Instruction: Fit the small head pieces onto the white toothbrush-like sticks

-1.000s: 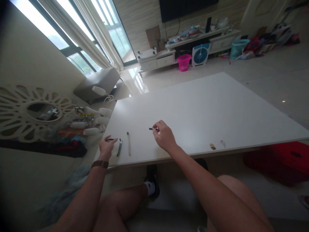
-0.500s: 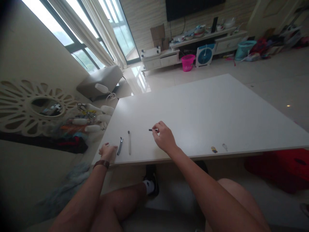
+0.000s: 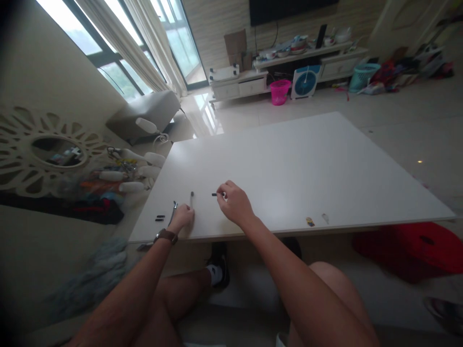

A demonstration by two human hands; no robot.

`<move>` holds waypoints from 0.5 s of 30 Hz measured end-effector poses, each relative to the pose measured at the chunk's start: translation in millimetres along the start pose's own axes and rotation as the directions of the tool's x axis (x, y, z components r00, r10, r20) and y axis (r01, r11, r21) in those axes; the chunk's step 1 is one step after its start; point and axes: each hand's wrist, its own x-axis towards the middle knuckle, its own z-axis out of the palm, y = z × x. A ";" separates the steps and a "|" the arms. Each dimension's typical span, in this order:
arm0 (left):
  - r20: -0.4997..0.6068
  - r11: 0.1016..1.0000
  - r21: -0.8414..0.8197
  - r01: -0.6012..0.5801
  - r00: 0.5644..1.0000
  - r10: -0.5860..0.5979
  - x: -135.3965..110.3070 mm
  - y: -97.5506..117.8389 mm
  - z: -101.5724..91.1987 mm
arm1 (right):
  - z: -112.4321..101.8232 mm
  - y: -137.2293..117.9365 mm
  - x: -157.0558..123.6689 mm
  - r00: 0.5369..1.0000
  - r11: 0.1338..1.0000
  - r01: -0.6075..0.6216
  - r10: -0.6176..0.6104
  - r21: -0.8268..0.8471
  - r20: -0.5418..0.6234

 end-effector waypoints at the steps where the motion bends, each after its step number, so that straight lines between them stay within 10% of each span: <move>1: 0.017 1.000 -0.017 0.000 1.000 0.000 -4.9 7.8 3.2 | -0.7 -0.1 0.0 1.000 1.000 0.004 -0.004 -0.006 0.010; 7: 0.161 0.961 -0.261 -0.091 0.978 0.136 -48.5 81.8 27.2 | 5.5 5.6 6.5 0.983 0.966 -0.165 0.178 0.200 -0.051; 11: 0.221 0.749 -0.650 -0.126 0.912 0.345 -79.5 122.7 25.0 | 14.6 9.5 13.4 0.854 0.696 -0.412 0.521 0.587 -0.018; 15: 0.189 0.681 -0.723 -0.112 0.917 0.352 -92.5 140.1 15.8 | 17.9 7.9 13.5 0.808 0.546 -0.392 0.590 0.740 -0.007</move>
